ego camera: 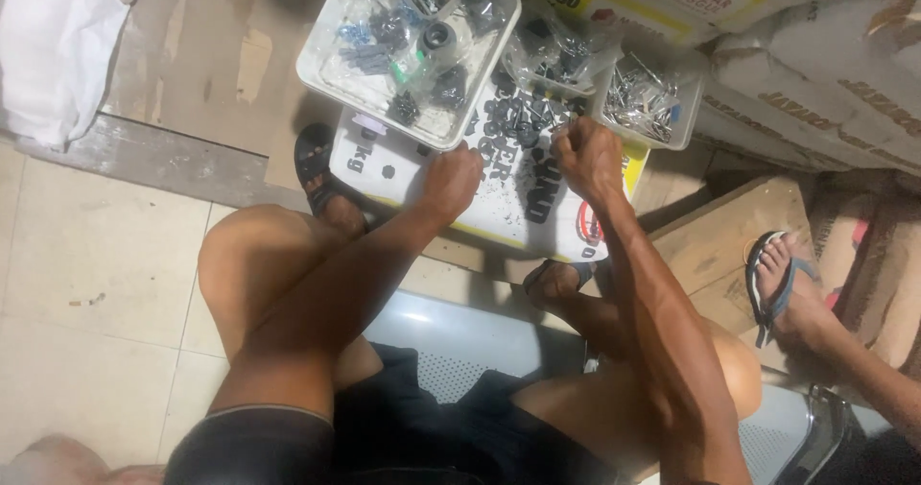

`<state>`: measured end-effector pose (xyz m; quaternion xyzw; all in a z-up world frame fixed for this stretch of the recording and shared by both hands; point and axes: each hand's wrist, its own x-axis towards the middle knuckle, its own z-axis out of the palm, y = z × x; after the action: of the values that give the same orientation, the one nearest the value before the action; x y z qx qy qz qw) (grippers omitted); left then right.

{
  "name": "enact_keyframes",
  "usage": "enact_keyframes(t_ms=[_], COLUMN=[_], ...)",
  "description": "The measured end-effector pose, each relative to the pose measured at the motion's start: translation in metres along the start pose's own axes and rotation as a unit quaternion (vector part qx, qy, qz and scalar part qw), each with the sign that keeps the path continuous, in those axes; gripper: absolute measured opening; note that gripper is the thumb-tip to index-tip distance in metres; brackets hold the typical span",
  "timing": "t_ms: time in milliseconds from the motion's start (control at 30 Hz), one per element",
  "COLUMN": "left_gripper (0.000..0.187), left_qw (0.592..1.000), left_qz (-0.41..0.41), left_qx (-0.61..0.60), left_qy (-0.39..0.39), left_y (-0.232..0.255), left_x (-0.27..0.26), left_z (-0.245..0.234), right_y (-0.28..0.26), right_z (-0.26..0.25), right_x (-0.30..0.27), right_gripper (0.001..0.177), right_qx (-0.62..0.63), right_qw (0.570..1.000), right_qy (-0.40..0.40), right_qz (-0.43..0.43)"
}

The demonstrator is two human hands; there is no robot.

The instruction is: Assembling small metal bolts and nuts by hand.

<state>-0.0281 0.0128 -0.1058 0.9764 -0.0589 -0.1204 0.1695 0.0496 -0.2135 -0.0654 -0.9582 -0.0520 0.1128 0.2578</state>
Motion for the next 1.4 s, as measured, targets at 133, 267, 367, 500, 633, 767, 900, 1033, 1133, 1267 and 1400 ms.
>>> enact_keyframes(t_ms=[133,267,367,500,633,767,900,1033,1133,1267,1400], left_gripper=[0.009,0.011,0.013,0.013,0.012,0.012,0.017,0.020,0.019,0.018,0.018], left_qw=[0.999,0.999,1.000,0.991,0.959,0.801,0.704,0.670,0.677,0.680,0.696], left_qz=[-0.004,-0.011,-0.002,0.065,0.008,-0.073,-0.127,-0.127,-0.127,-0.124,-0.126], left_qx=[0.050,0.039,0.003,-0.109,-0.282,-0.593,-0.699,-0.730,-0.724,-0.719,-0.702], left_qy=[0.015,0.025,0.012,0.042,0.030,0.039,0.032,0.043,0.046,0.070,0.082], left_y=[-0.005,0.011,0.036,0.048,0.039,0.055,0.074,0.077,0.077,0.077,0.079], left_x=[0.011,0.003,-0.015,-0.017,0.037,0.036,0.028,0.026,0.024,0.024,0.025], left_z=[0.028,-0.012,-0.057,-0.087,-0.010,-0.038,-0.117,-0.130,-0.130,-0.124,-0.126], right_y=[-0.044,-0.062,-0.066,-0.079,-0.083,-0.084,-0.094,-0.124,-0.121,-0.121,-0.120], right_z=[-0.050,-0.080,-0.092,-0.103,-0.103,-0.106,-0.118,-0.127,-0.123,-0.121,-0.120], right_x=[-0.029,-0.043,-0.044,-0.039,-0.044,-0.055,-0.059,-0.070,-0.069,-0.068,-0.065], right_gripper=[0.010,0.009,0.008,0.005,0.004,0.007,0.017,0.025,0.024,0.025,0.024], right_qx=[0.171,0.279,0.321,0.365,0.363,0.372,0.371,0.356,0.350,0.352,0.347], right_qw=[0.985,0.960,0.947,0.931,0.931,0.926,0.923,0.926,0.929,0.927,0.929], right_qy=[-0.008,0.006,0.025,0.019,0.011,-0.009,-0.018,-0.023,-0.029,-0.040,-0.048], right_qz=[0.004,-0.001,0.000,-0.010,-0.035,-0.059,-0.100,-0.122,-0.121,-0.124,-0.121])
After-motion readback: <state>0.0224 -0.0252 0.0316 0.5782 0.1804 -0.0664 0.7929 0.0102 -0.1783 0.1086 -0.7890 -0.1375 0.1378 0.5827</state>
